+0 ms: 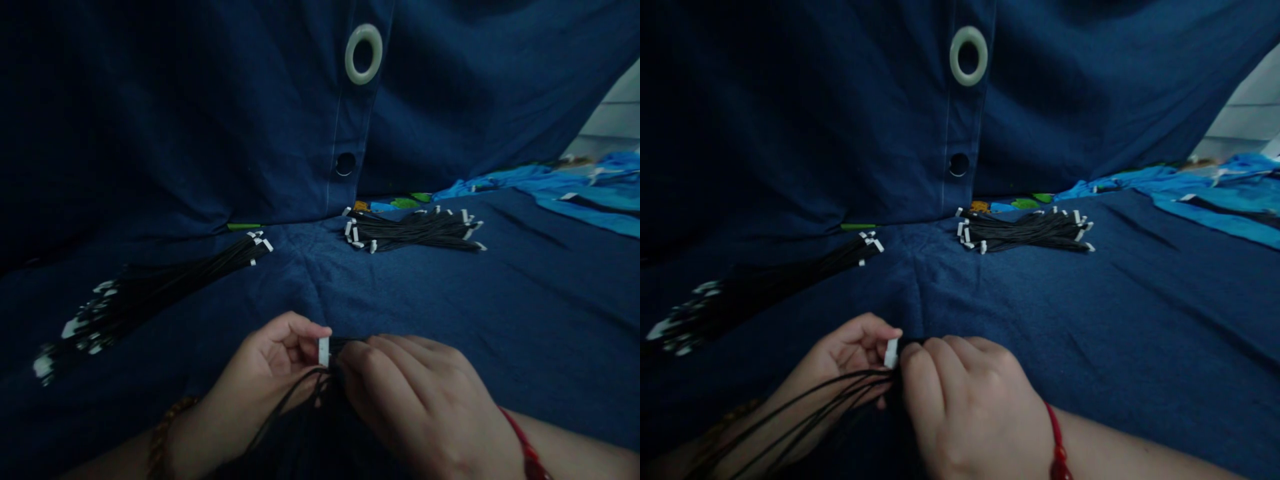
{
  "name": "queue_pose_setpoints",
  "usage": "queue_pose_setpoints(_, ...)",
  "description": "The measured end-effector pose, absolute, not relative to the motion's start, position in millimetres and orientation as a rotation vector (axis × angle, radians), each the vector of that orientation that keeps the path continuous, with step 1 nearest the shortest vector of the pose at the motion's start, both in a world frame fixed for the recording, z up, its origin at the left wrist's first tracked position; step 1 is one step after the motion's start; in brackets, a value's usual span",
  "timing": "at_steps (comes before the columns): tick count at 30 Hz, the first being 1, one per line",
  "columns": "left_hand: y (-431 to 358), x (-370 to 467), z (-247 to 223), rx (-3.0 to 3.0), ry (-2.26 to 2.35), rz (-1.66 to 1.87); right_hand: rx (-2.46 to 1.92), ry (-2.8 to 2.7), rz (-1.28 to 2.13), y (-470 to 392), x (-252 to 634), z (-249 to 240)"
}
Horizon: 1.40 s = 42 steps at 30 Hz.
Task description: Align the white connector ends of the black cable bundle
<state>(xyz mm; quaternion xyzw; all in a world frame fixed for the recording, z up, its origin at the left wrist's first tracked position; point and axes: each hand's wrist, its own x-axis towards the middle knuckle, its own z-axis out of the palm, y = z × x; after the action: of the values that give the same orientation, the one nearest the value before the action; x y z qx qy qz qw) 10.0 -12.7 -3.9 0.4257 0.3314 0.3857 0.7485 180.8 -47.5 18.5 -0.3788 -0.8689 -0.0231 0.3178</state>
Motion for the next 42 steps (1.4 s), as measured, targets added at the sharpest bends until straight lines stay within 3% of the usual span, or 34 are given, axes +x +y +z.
queue_pose_setpoints(38,-15.4,10.4,-9.8,1.027,0.745,0.824,-0.995,-2.371,0.028,-50.5,181.6,25.9)
queue_pose_setpoints(42,-11.5,12.1,-6.7,0.971,0.763,0.8,-1.154,-2.373,0.042,-47.7,186.0,30.6)
